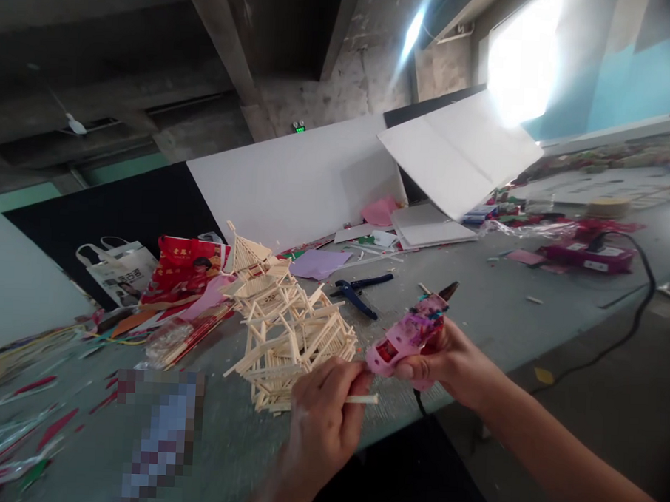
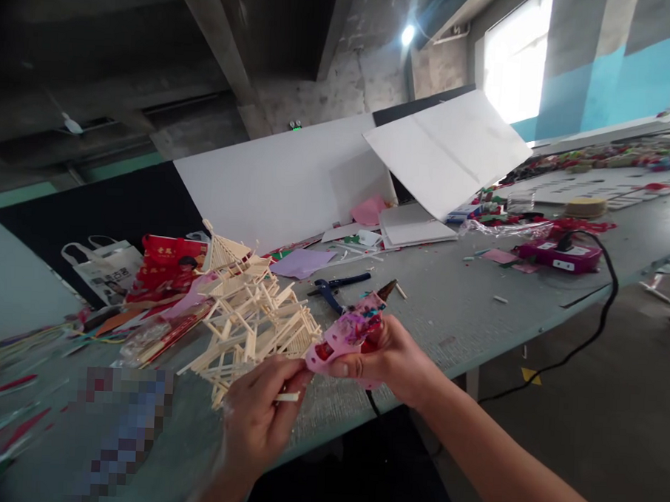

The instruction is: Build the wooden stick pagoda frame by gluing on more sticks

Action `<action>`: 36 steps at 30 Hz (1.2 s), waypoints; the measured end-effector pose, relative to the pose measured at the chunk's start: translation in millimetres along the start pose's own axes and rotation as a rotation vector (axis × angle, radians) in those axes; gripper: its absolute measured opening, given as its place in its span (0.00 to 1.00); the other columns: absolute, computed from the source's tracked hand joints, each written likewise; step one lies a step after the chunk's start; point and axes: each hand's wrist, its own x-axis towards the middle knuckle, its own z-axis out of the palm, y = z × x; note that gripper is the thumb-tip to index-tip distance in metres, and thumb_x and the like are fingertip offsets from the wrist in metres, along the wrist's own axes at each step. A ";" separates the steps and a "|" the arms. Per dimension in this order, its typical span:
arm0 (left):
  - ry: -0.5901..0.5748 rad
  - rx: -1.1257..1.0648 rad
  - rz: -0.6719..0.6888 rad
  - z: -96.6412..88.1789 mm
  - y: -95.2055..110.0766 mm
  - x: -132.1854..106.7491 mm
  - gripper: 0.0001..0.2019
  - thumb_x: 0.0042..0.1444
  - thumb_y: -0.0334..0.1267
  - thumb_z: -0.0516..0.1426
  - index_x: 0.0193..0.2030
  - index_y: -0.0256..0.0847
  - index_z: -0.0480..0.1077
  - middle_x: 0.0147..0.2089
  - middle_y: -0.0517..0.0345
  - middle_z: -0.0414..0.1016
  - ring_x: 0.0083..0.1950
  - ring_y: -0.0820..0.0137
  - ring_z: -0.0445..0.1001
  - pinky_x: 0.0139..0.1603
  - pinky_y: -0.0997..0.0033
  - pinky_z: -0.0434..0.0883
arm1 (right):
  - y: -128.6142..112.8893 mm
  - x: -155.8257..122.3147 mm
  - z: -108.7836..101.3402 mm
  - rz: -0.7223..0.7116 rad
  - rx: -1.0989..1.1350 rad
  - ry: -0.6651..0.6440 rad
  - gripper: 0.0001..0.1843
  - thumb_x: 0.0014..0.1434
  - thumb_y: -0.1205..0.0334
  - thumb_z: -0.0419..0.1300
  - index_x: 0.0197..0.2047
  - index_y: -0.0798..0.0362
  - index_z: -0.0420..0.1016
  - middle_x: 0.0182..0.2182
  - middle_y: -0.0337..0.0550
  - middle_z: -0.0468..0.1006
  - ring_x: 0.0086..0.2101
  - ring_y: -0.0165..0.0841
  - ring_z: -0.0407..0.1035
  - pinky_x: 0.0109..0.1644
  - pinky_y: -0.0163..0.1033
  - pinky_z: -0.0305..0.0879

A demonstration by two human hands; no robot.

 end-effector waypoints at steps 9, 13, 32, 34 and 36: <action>-0.191 -1.020 -0.859 9.1 -1.4 8.4 0.16 0.43 0.47 0.63 0.25 0.36 0.66 0.18 0.65 0.61 0.16 0.83 0.50 0.17 0.80 0.46 | -0.3 -1.3 0.8 0.016 -0.026 -0.063 0.10 0.46 0.64 0.72 0.31 0.58 0.78 0.20 0.39 0.69 0.20 0.24 0.55 0.22 0.28 0.49; -0.194 -0.933 -0.792 7.4 -8.3 8.6 0.14 0.45 0.45 0.62 0.25 0.35 0.67 0.17 0.66 0.59 0.17 0.82 0.52 0.18 0.80 0.47 | -0.6 0.7 2.7 0.014 -0.003 -0.069 0.08 0.46 0.65 0.71 0.31 0.58 0.78 0.19 0.37 0.68 0.19 0.22 0.54 0.20 0.27 0.49; -0.105 -0.647 -0.629 9.3 -27.5 -5.2 0.13 0.43 0.43 0.64 0.26 0.35 0.69 0.20 0.66 0.58 0.23 0.80 0.52 0.23 0.80 0.50 | -2.3 -7.0 8.6 0.029 -0.251 -0.002 0.10 0.44 0.63 0.71 0.28 0.56 0.75 0.29 0.42 0.76 0.31 0.35 0.69 0.34 0.34 0.68; -0.107 -0.592 -0.609 9.7 -29.0 -6.2 0.13 0.44 0.43 0.64 0.25 0.36 0.68 0.18 0.68 0.56 0.22 0.80 0.50 0.22 0.79 0.49 | -5.1 -6.4 8.6 0.042 -0.306 -0.031 0.09 0.45 0.62 0.70 0.29 0.56 0.76 0.30 0.43 0.76 0.32 0.37 0.70 0.35 0.35 0.68; -0.084 -0.450 -0.529 9.2 -28.3 -8.2 0.11 0.45 0.42 0.63 0.25 0.36 0.68 0.18 0.68 0.55 0.21 0.80 0.50 0.22 0.79 0.50 | -7.4 -5.3 7.8 0.066 -0.343 -0.053 0.10 0.47 0.60 0.69 0.31 0.56 0.77 0.29 0.43 0.76 0.33 0.39 0.70 0.35 0.36 0.68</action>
